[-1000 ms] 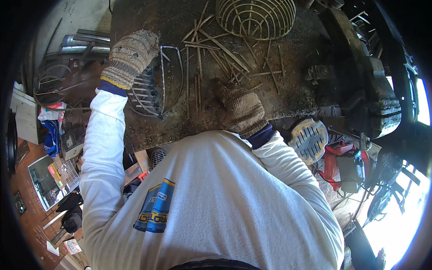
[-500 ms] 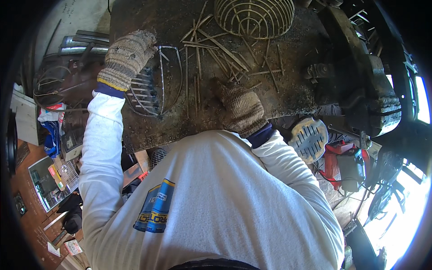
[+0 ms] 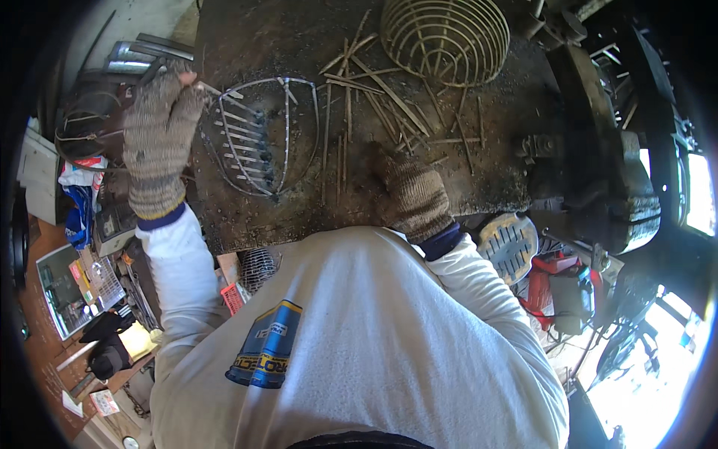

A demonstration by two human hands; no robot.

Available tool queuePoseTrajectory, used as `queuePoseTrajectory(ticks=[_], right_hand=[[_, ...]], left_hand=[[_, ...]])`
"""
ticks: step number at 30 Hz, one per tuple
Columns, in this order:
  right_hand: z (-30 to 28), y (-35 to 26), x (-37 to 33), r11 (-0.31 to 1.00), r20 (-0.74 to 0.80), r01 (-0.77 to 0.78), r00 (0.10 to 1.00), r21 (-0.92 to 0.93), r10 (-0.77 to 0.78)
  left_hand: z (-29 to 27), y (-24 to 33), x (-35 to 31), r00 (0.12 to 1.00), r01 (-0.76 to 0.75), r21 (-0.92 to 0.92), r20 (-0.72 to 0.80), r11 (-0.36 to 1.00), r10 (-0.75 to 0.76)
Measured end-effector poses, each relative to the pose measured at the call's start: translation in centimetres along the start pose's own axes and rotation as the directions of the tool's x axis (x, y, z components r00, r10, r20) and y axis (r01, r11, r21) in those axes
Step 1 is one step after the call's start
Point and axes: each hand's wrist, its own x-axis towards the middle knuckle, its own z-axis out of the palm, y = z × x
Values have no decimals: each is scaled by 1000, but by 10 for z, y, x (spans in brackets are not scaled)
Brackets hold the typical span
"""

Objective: The person is tack welding metal rods onto a curved wire frame with a welding electrode holder while holding the pieces in place by hand.

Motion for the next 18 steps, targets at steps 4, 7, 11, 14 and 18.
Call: queuePoseTrajectory(ticks=[4,7,11,14,18], right_hand=[[4,-1,1,999,71,-47,996,2,47],[8,-1,0,1000,14,-6,1000,1,6],[5,-12,5,999,39,-6,999,-36,8],[15,-5,0,997,17,-57,998,46,56],[22,-4,-2,994,-38,-93,995,60,96]], left_hand=[[0,24,-45,970,149,-209,-161,967,-184],[8,36,-83,944,227,-277,-173,934,-281],[22,42,-141,931,312,-144,-153,939,-333],[23,40,-169,859,462,-178,-150,868,-489],[23,27,-203,822,548,-58,-145,834,-551]])
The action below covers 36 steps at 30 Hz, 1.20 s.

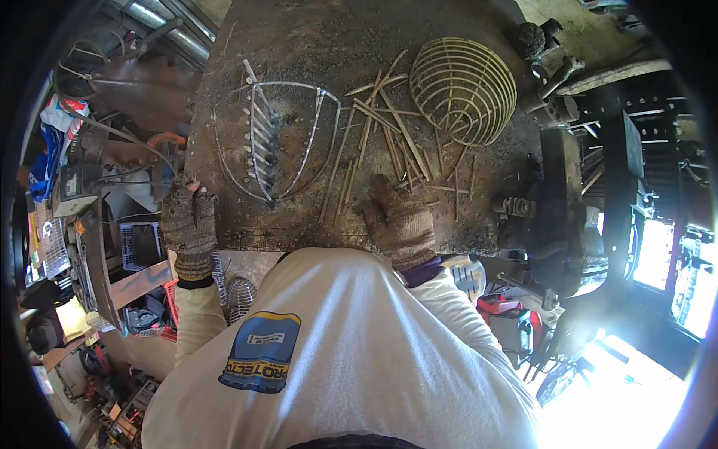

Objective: The person is tack welding metal rods onto a curved wire frame with a welding electrode holder while holding the pieces in place by hand.

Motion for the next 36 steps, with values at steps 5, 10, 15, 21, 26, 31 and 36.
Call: queuePoseTrajectory(ticks=[5,10,15,21,26,31,36], right_hand=[[-8,-6,4,995,55,74,996,-71,-70],[-4,0,1,995,63,90,994,-44,-87],[-6,-5,1,998,28,55,998,-31,-54],[-11,-9,-2,1000,102,-23,994,2,23],[-20,-16,1,996,121,26,993,-81,-16],[-19,-12,0,1000,92,28,995,-13,-26],[-20,-11,0,998,124,28,992,-52,-22]], left_hand=[[10,-23,-23,997,79,43,18,996,-80],[12,-19,-30,993,112,7,26,994,-112],[17,-23,-34,998,62,31,-4,998,-62],[15,-25,-33,997,37,112,57,993,-44],[18,-20,-33,1000,20,106,13,994,-21],[13,-22,-31,999,28,93,16,995,-29],[-10,20,25,963,-231,-17,-148,973,226]])
